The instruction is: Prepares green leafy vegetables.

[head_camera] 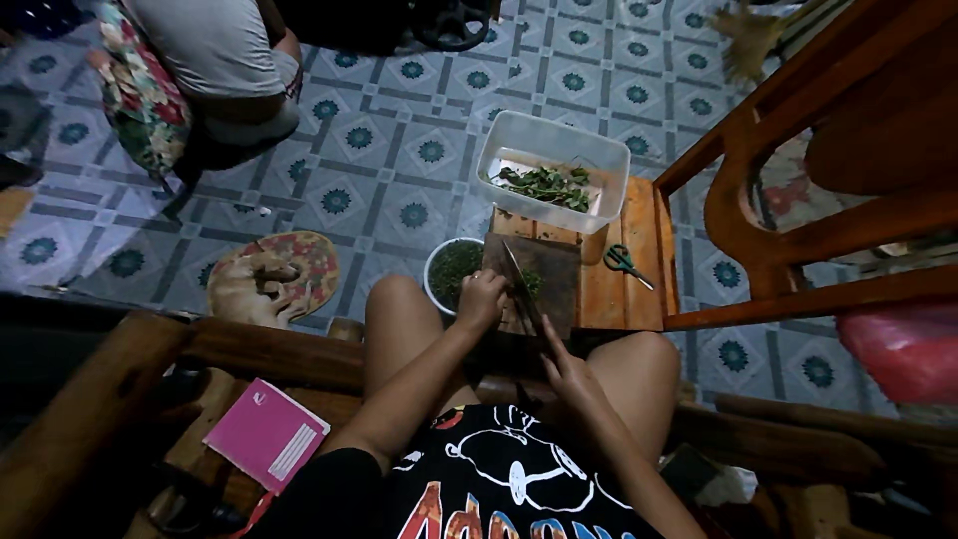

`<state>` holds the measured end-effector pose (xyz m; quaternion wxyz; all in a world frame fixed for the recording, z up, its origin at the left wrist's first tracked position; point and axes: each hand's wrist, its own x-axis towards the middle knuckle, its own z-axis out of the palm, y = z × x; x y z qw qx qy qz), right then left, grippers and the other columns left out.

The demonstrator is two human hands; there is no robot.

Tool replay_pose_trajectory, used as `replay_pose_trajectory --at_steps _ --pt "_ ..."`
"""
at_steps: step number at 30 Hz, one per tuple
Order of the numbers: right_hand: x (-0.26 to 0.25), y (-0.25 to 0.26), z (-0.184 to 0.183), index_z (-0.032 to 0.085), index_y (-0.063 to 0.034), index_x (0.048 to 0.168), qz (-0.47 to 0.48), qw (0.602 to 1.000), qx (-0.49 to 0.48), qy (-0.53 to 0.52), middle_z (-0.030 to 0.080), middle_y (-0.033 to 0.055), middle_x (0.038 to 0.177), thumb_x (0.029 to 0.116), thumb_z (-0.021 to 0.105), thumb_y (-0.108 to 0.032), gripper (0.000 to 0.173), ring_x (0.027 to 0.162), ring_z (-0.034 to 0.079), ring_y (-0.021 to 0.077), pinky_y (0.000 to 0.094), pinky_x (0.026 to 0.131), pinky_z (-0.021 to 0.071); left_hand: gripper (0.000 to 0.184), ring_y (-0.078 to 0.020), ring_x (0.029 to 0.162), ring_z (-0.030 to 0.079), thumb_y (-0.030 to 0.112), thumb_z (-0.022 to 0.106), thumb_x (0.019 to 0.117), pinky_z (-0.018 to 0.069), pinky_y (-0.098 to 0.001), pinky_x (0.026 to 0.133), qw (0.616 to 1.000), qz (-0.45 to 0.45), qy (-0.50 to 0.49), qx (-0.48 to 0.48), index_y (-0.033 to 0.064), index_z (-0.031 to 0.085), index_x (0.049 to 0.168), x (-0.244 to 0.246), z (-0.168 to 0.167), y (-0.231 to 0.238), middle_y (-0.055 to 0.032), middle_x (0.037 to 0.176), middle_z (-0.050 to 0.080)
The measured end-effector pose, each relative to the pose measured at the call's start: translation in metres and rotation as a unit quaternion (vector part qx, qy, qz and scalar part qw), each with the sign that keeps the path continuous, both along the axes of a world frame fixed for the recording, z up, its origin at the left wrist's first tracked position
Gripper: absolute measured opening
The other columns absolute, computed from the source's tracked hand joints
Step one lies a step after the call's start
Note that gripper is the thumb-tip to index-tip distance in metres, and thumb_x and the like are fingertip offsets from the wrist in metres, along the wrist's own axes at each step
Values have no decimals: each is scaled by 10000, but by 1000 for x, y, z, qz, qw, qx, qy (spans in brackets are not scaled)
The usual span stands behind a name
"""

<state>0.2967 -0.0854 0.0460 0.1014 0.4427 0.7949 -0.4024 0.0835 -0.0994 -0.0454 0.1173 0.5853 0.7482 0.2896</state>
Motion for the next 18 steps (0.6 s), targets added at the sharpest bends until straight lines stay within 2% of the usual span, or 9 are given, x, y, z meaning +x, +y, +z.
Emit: replay_pose_trajectory --at_steps 3,6,9,12,14,18 --pt "7 -1 15 117 -218 1663 -1 999 22 -25 682 248 1215 1093 398 -157 638 1052 687 420 575 942 518 206 -357 1102 666 97 657 947 487 -577 981 1000 -11 -19 5 63 755 1125 5 6 7 -171 1106 715" --pt "9 -1 26 75 -266 1664 16 997 16 -73 687 240 1182 1084 402 -139 678 1030 685 419 582 920 521 192 -359 1096 661 114 666 946 479 -571 983 1000 -21 -6 -6 57 750 1109 9 3 14 -170 1108 710" --pt "6 -4 27 38 -316 1661 27 993 11 -114 688 229 1170 1085 397 -132 703 1022 684 418 583 903 527 183 -375 1097 649 111 677 938 467 -580 981 1000 -19 3 -20 55 753 1094 12 -1 15 -171 1110 707" --pt "1 -8 20 30 -308 1662 31 990 24 -133 699 215 1125 1089 390 -137 697 992 695 405 568 876 543 174 -382 1086 650 112 698 924 475 -589 959 1000 -19 16 -13 64 761 1079 13 -3 12 -167 1110 707" --pt "-5 -6 14 19 -310 1661 34 989 24 -140 699 212 1122 1082 400 -124 717 1001 694 397 561 884 543 168 -382 1079 652 112 705 918 481 -587 943 1000 -20 22 0 70 766 1069 13 -6 11 -167 1104 710" --pt "-17 1 3 -20 -322 1656 33 987 11 -158 677 222 1202 1083 408 -124 741 1089 678 400 552 941 528 147 -379 1056 662 110 706 920 493 -585 917 999 -22 31 35 69 769 1046 14 -11 9 -162 1073 712"
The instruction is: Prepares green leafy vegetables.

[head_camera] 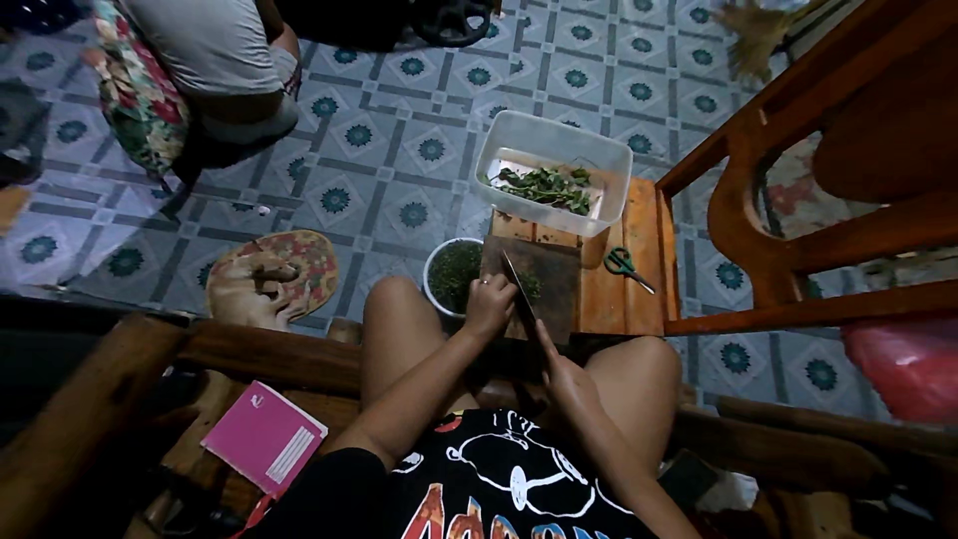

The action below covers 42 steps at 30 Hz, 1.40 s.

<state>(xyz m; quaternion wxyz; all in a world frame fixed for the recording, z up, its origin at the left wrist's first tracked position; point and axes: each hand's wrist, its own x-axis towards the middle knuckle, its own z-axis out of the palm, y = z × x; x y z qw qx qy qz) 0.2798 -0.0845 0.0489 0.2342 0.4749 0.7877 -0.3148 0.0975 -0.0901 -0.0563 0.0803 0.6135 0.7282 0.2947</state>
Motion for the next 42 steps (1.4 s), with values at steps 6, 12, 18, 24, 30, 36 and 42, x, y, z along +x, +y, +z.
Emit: replay_pose_trajectory --at_steps 6,12,18,24,30,36,42 --pt "10 2 5 36 -269 1663 -12 998 -9 66 676 240 1233 1083 408 -132 703 1112 670 414 572 980 501 191 -393 1067 662 88 709 912 488 -607 926 1000 3 -10 24 51 765 1091 2 -1 -4 -181 1092 712" --pt "12 -9 24 14 -314 1660 -1 1000 3 10 693 220 1141 1083 416 -122 729 1004 693 404 562 888 540 154 -369 1042 672 103 713 907 493 -587 938 999 16 -7 33 63 761 1048 2 -6 -1 -157 1051 720" --pt "0 -7 -2 -3 -314 1658 0 1000 9 -6 688 216 1166 1064 440 -102 771 1054 689 398 551 913 537 154 -375 1057 671 100 707 913 497 -586 932 999 12 -4 32 66 770 1050 1 -8 -3 -163 1069 721" --pt "8 2 4 19 -273 1662 -26 997 -24 72 683 234 1213 1088 388 -132 697 1066 682 404 562 954 510 164 -365 1079 667 92 691 931 492 -582 954 999 9 -10 39 74 768 1073 1 -8 -4 -157 1087 719" --pt "12 -9 21 17 -305 1661 4 1000 -3 21 696 215 1151 1087 403 -126 714 1024 690 398 556 910 533 147 -370 1059 671 94 695 918 500 -574 954 998 20 -11 51 58 754 1048 0 -12 -4 -163 1066 718" --pt "2 -10 1 -7 -304 1659 4 1000 -3 -6 679 230 1198 1069 447 -111 768 1084 677 413 562 939 524 145 -380 1090 665 103 679 940 500 -583 960 999 16 -8 37 47 763 1045 0 -12 -5 -166 1092 719" --pt "6 0 -3 2 -282 1660 -32 996 -42 74 674 250 1204 1091 382 -138 700 1050 682 403 563 942 518 170 -349 1113 650 123 686 943 476 -576 988 999 18 4 28 116 777 1086 -2 -10 -10 -136 1118 712"
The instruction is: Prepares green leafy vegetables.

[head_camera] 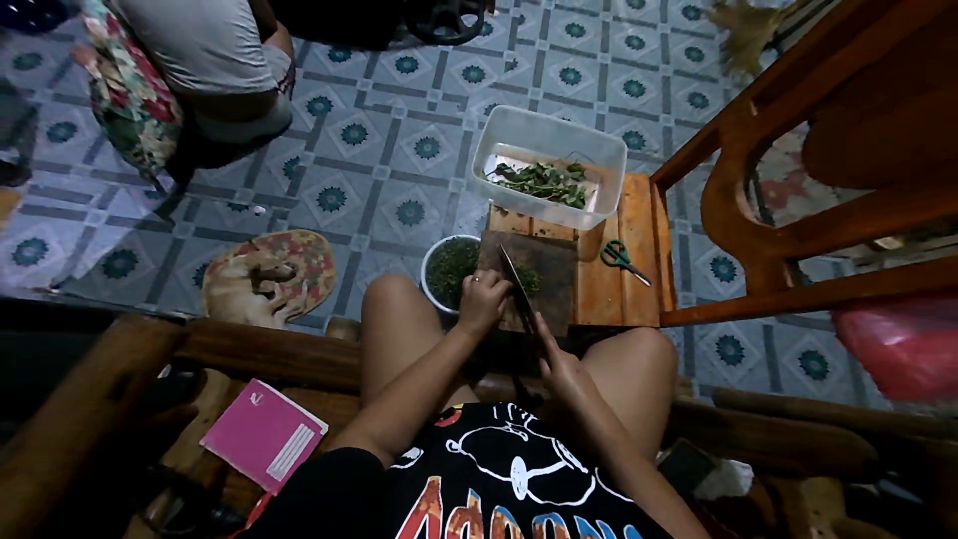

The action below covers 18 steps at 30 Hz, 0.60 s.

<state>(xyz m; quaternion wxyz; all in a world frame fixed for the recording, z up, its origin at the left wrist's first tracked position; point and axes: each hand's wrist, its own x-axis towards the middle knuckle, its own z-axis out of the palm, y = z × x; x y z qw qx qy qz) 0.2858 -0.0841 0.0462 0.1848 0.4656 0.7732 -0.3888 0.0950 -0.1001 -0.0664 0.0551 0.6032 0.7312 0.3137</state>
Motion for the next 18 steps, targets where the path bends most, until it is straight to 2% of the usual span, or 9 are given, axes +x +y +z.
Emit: replay_pose_trajectory --at_steps 4,8,11,14,18 --pt "5 -1 16 37 -269 1663 -2 1000 12 7 670 243 1240 1097 392 -161 676 1089 675 405 562 971 504 168 -363 1120 650 121 685 940 475 -580 987 1000 3 -4 -7 91 760 1087 -1 2 0 -151 1095 714" --pt "8 -8 30 36 -302 1661 21 999 33 -31 687 228 1198 1090 407 -143 700 1064 681 408 571 944 513 157 -357 1112 649 132 678 942 475 -573 992 1000 4 -7 2 85 761 1066 -1 -2 1 -145 1081 713" --pt "3 -12 21 11 -338 1657 43 995 47 -70 689 217 1173 1074 424 -108 751 1053 685 410 565 916 532 150 -358 1106 649 129 671 943 477 -571 988 1000 2 -2 -2 71 762 1048 -1 -1 3 -149 1082 711" --pt "-7 -10 7 -6 -329 1656 50 994 46 -91 679 216 1190 1067 430 -103 767 1076 681 404 558 923 536 154 -363 1095 653 131 666 949 482 -576 977 1000 -1 1 -5 69 764 1050 -2 -1 0 -152 1080 712" --pt "-7 -4 0 5 -280 1661 15 999 20 -30 670 246 1231 1084 389 -126 710 1102 672 413 570 964 510 187 -365 1125 650 153 659 954 480 -595 966 1000 -9 6 -10 89 768 1092 -3 6 -4 -147 1128 716"
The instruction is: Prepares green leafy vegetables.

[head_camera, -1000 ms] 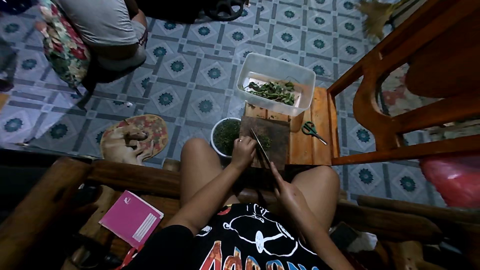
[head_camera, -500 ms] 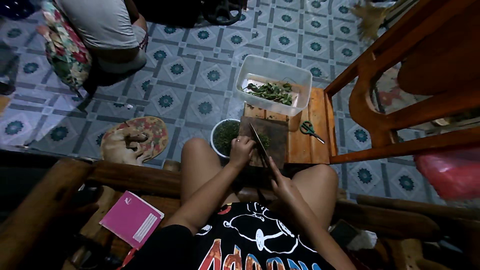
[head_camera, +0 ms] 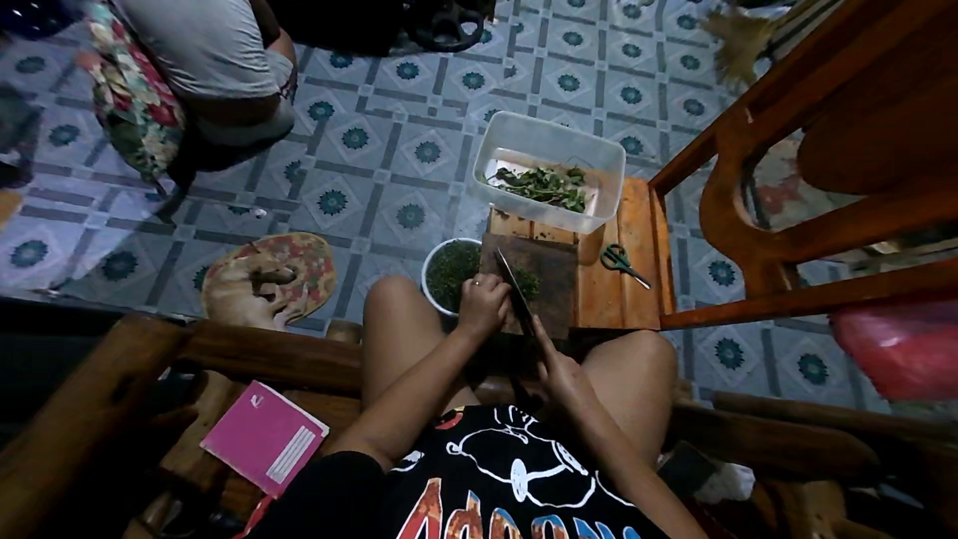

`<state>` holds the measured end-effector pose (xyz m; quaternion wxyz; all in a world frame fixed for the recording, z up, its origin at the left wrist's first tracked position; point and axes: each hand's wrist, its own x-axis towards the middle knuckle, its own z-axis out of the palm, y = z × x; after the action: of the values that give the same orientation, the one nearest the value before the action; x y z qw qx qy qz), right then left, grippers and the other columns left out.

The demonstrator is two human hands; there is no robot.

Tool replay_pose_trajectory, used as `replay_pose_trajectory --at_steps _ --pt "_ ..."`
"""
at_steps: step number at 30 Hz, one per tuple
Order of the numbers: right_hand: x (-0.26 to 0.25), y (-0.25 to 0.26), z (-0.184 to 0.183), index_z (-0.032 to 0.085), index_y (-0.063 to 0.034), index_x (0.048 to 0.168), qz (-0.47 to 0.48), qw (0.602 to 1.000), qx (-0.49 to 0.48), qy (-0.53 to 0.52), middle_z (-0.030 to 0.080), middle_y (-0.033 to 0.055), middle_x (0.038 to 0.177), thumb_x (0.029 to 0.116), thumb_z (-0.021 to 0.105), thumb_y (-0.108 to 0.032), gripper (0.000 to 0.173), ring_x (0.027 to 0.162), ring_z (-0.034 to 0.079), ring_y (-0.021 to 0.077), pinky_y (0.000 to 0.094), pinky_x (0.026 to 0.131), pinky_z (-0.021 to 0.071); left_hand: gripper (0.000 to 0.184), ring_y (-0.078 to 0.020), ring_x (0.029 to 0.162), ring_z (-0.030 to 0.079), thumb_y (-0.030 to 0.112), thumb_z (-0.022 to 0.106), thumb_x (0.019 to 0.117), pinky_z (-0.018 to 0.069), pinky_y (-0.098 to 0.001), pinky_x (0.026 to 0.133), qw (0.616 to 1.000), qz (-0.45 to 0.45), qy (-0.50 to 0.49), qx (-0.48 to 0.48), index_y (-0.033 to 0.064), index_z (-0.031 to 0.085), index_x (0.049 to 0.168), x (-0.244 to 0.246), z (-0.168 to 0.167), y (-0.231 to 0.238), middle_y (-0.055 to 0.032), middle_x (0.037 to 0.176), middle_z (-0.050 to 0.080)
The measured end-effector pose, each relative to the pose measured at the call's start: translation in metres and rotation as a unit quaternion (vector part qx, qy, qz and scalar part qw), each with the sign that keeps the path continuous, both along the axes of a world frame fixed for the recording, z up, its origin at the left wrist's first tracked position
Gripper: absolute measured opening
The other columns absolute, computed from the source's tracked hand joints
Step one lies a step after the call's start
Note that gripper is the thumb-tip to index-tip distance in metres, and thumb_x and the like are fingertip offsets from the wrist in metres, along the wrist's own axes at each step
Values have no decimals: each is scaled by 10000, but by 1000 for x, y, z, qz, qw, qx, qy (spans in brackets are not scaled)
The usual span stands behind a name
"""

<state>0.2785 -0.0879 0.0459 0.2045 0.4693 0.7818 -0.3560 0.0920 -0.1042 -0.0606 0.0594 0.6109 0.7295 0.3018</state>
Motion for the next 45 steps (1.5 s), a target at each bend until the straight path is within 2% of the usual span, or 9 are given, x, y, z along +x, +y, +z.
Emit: replay_pose_trajectory --at_steps 3,8,16,20,24,28,34,41,45 --pt "9 0 10 40 -254 1664 -11 999 2 45 678 247 1225 1094 378 -154 670 1083 677 416 568 967 506 189 -364 1129 651 106 698 922 476 -597 972 1000 5 -9 13 103 770 1097 0 -3 -2 -136 1124 724" --pt "13 -8 28 21 -300 1662 23 1000 13 0 691 224 1165 1095 391 -150 693 1033 685 404 565 923 524 161 -371 1110 663 98 707 914 477 -597 978 999 17 -28 24 76 779 1056 0 -1 -1 -146 1099 733" --pt "-10 -8 0 -5 -337 1655 17 999 33 -27 676 223 1204 1070 441 -126 765 1061 686 400 563 924 535 172 -369 1157 645 124 668 947 461 -593 998 999 16 -28 -13 71 781 1065 -1 11 -3 -158 1154 717" --pt "-7 -7 -3 3 -292 1660 16 999 41 10 692 233 1178 1069 429 -118 749 1049 690 414 576 931 527 207 -377 1199 639 97 640 960 432 -603 1042 999 3 -19 -49 74 765 1124 -1 29 -5 -148 1206 722" --pt "1 -12 -11 51 -230 1665 16 996 65 62 701 250 1144 1060 451 -114 735 1041 693 435 597 931 526 147 -385 1063 693 65 644 941 484 -578 973 1000 11 10 7 46 763 1025 0 33 -2 -169 1066 744" --pt "18 -19 -16 94 -169 1663 16 987 83 140 705 255 1128 1064 447 -123 697 977 708 422 595 893 545 134 -387 1011 701 75 674 911 498 -568 943 999 3 -8 39 26 756 1005 -3 35 -2 -186 1015 736" --pt "37 -19 4 154 -155 1658 -9 980 99 174 698 259 1151 1036 459 -122 694 907 714 427 629 815 551 196 -384 1120 673 90 653 947 450 -569 1049 997 -25 -69 15 18 748 1102 0 43 5 -194 1123 729" --pt "32 -15 14 96 -248 1665 -2 995 66 80 691 235 1210 1063 442 -116 706 974 709 420 610 862 543 190 -369 1084 672 116 647 956 474 -579 993 998 4 -55 1 48 767 1087 7 13 14 -171 1095 725" --pt "24 -16 14 41 -272 1665 6 998 51 26 678 242 1210 1064 457 -121 746 1040 689 428 596 905 537 182 -373 1103 658 131 649 959 457 -584 1007 998 4 -56 -24 48 766 1070 7 11 14 -171 1105 719"
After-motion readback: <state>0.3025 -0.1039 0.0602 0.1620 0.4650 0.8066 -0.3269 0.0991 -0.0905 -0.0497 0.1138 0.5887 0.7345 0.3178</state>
